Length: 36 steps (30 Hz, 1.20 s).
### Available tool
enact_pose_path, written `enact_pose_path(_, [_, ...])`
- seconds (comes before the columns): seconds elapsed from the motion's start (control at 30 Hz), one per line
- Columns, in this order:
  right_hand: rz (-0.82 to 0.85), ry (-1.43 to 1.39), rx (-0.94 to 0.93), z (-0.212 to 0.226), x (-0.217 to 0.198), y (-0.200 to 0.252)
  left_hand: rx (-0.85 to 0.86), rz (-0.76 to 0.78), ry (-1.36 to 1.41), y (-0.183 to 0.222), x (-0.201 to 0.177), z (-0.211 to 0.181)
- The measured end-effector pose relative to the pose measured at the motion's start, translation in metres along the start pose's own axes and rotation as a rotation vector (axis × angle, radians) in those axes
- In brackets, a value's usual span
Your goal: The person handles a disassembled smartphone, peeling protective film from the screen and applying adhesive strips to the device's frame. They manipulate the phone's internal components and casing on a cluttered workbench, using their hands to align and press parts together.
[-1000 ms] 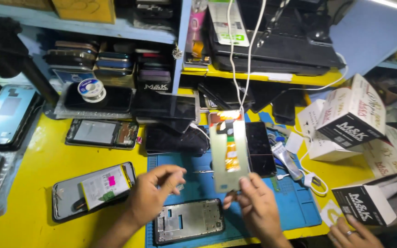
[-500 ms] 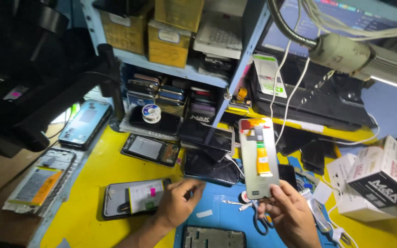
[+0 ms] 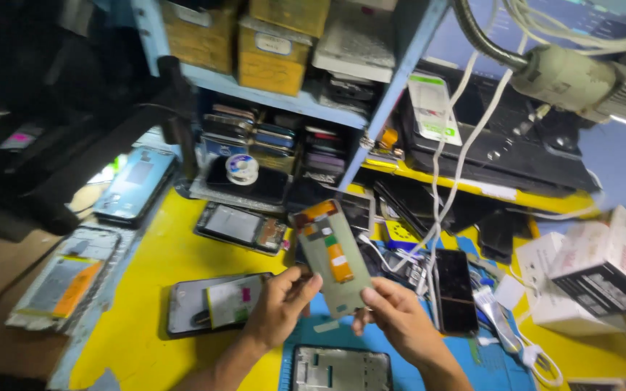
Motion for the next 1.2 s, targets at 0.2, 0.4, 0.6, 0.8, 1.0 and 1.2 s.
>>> enact_pose_path(0.2, [0.076,0.109,-0.122,0.005,0.001,0.012,0.083,-0.006,-0.238,0.001,0.003,0.01])
enact_pose_path(0.4, [-0.272,0.145,-0.342,0.03,-0.062,0.048,0.061,-0.077,-0.216,0.005,0.005,0.022])
enact_pose_path(0.6, [-0.615,0.236,-0.531,0.122,-0.146,0.013,-0.101,-0.128,-0.392,0.008,0.013,0.006])
enact_pose_path(0.8, [-0.738,0.315,-0.384,0.207,-0.231,-0.096,0.03,-0.153,-0.401,0.007,0.008,0.015])
enact_pose_path(1.0, [-0.814,0.328,-0.178,0.234,-0.281,-0.176,0.057,-0.199,-0.425,0.006,0.006,0.016])
enact_pose_path(1.2, [-0.846,0.345,-0.075,0.241,-0.285,-0.184,0.086,-0.199,-0.421,0.005,0.004,0.019])
Point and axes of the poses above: each hand's wrist, its own y-axis away from the middle knuckle, its own x-axis out of the palm, z = x × y, the point moved 2 cm from there along -y, towards the middle knuckle, and after that the axes turned 4 degrees about -z, right-handed, at the moved point
